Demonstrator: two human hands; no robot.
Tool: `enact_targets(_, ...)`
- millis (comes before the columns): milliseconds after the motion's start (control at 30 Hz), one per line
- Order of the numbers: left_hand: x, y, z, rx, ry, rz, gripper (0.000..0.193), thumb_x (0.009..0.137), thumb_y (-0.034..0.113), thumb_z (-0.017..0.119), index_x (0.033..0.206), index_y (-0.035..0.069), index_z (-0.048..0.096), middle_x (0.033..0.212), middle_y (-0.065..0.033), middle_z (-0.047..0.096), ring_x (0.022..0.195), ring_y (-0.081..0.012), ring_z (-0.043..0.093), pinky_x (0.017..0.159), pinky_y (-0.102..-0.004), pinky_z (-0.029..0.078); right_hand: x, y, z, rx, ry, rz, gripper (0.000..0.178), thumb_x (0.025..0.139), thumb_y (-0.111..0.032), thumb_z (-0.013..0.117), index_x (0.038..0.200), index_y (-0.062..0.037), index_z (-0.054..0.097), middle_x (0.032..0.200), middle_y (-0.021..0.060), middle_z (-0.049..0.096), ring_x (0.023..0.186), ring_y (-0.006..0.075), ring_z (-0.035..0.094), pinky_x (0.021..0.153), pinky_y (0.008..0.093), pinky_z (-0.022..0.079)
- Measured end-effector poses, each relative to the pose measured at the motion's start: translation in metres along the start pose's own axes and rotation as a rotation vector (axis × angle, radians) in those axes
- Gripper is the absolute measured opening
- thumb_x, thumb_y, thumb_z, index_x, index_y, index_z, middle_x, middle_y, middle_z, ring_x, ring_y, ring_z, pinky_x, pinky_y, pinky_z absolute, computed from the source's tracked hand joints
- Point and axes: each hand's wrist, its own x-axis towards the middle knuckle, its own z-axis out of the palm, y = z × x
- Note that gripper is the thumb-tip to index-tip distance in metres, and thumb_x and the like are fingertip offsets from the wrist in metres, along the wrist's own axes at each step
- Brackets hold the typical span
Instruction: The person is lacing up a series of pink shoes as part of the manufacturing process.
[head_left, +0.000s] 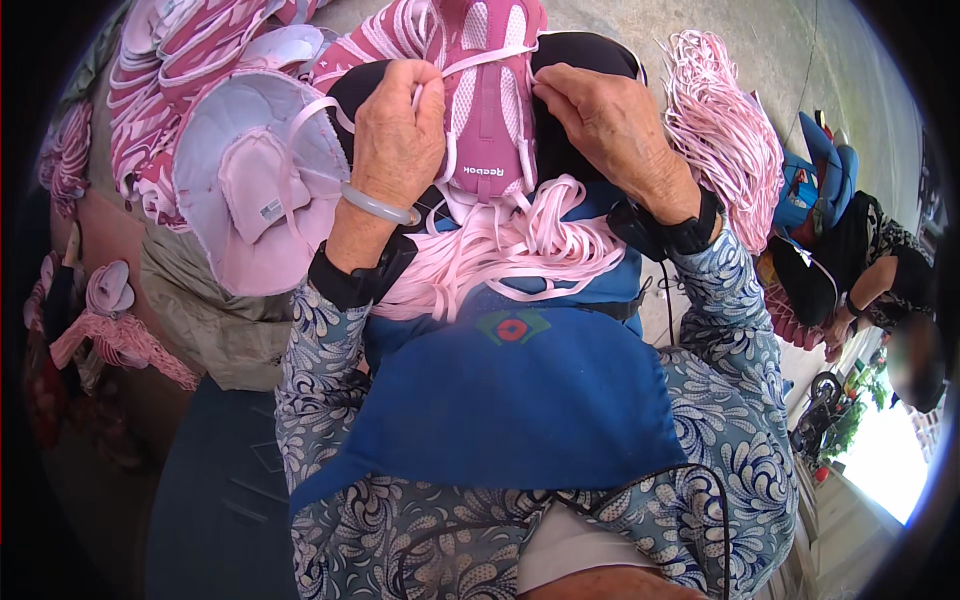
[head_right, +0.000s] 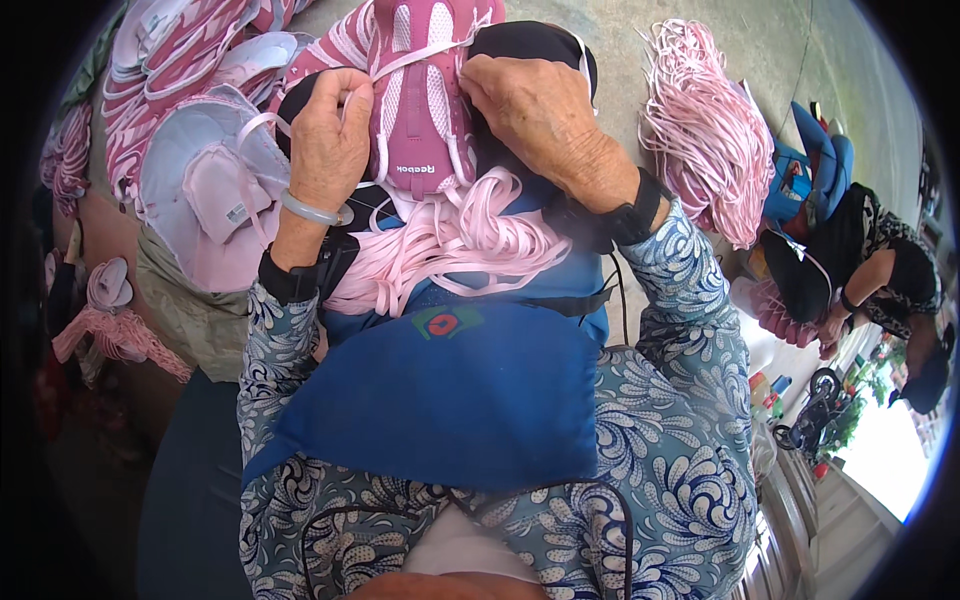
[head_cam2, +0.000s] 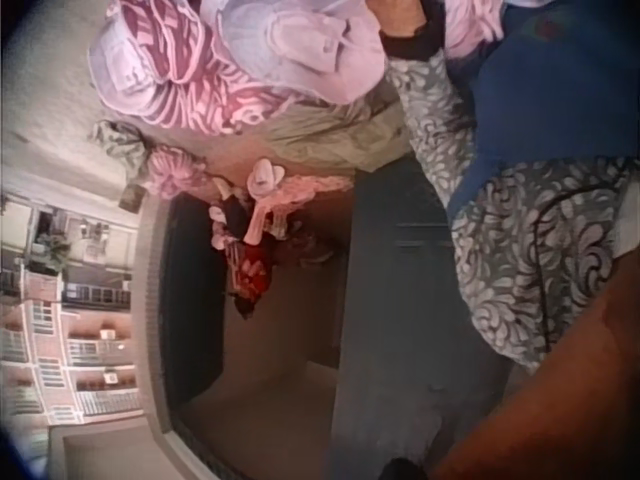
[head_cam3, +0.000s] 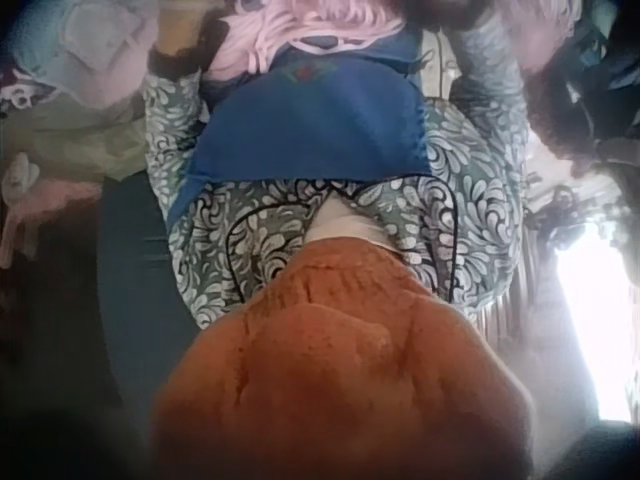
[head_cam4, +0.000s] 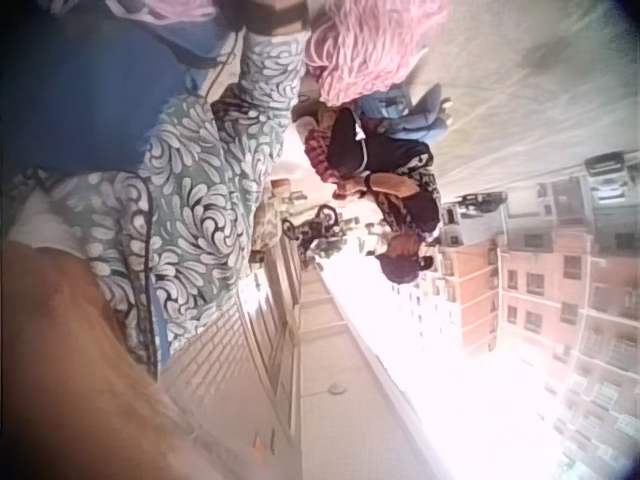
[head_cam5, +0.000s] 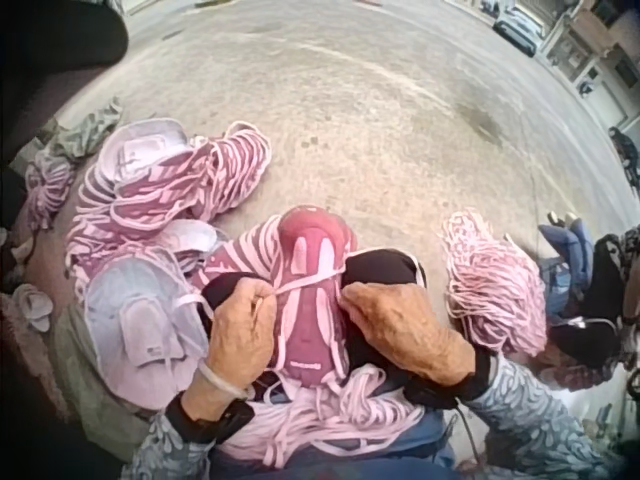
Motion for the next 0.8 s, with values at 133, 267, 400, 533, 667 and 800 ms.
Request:
enact_targets(133, 0.008, -0.004, -0.003, 0.033, 0.19, 0.052, 0.017, 0.086, 0.016, 0.06, 0.094, 0.0, 0.057, 0.081, -0.0076, 0.063, 0.073, -0.0134, 0.058, 0.068, -0.0264, 0.046, 0.005, -0.007, -0.011, 0.087, 0.034, 0.016, 0.012, 0.084, -0.013, 0.056, 0.088, -0.0046, 0.063, 0.08, 0.0119, 0.061, 0.072, 0.0321, 0.06, 0.061, 0.038, 0.048)
enact_targets(267, -0.001, 0.006, -0.001, -0.058, 0.134, 0.083, 0.015, 0.083, 0.012, 0.065, 0.089, 0.001, 0.057, 0.073, -0.0047, 0.06, 0.066, -0.0103, 0.056, 0.062, -0.0241, 0.046, 0.003, -0.009, -0.01, 0.252, 0.025, 0.099, 0.012, 0.083, -0.012, 0.056, 0.089, -0.0044, 0.064, 0.081, 0.0115, 0.06, 0.075, 0.0324, 0.06, 0.063, 0.0366, 0.047)
enact_targets(400, -0.001, 0.012, 0.007, -0.072, -0.008, -0.045, 0.014, 0.081, 0.011, 0.065, 0.086, 0.002, 0.054, 0.067, -0.0048, 0.058, 0.057, -0.0108, 0.054, 0.055, -0.0247, 0.045, 0.0, 0.001, -0.001, 0.019, 0.027, -0.027, 0.01, 0.082, -0.014, 0.058, 0.087, -0.0052, 0.062, 0.081, 0.011, 0.058, 0.074, 0.0331, 0.06, 0.06, 0.0387, 0.048)
enact_targets(533, -0.005, 0.011, 0.009, -0.074, -0.011, -0.135, 0.017, 0.084, 0.017, 0.064, 0.086, 0.002, 0.055, 0.07, -0.005, 0.058, 0.061, -0.0098, 0.053, 0.058, -0.024, 0.045, -0.002, -0.002, -0.003, -0.06, -0.015, -0.006, 0.01, 0.082, -0.014, 0.059, 0.087, -0.0061, 0.059, 0.079, 0.0111, 0.055, 0.071, 0.0324, 0.059, 0.058, 0.0408, 0.047)
enact_targets(667, 0.004, -0.003, 0.014, -0.112, 0.129, -0.018, 0.021, 0.085, 0.021, 0.063, 0.087, 0.002, 0.057, 0.073, -0.004, 0.058, 0.064, -0.0096, 0.052, 0.061, -0.0245, 0.045, -0.001, 0.0, -0.002, -0.155, -0.052, -0.029, 0.01, 0.082, -0.013, 0.058, 0.088, -0.0052, 0.056, 0.078, 0.013, 0.052, 0.071, 0.0321, 0.059, 0.059, 0.0414, 0.047)
enact_targets(800, 0.009, -0.004, 0.013, -0.131, 0.029, -0.113, 0.021, 0.085, 0.022, 0.063, 0.086, 0.001, 0.058, 0.072, -0.002, 0.057, 0.064, -0.0088, 0.051, 0.062, -0.0234, 0.044, 0.011, 0.005, -0.003, 0.09, 0.185, -0.072, 0.009, 0.083, -0.011, 0.057, 0.088, -0.0033, 0.055, 0.083, 0.0152, 0.056, 0.074, 0.0333, 0.058, 0.063, 0.0406, 0.047)
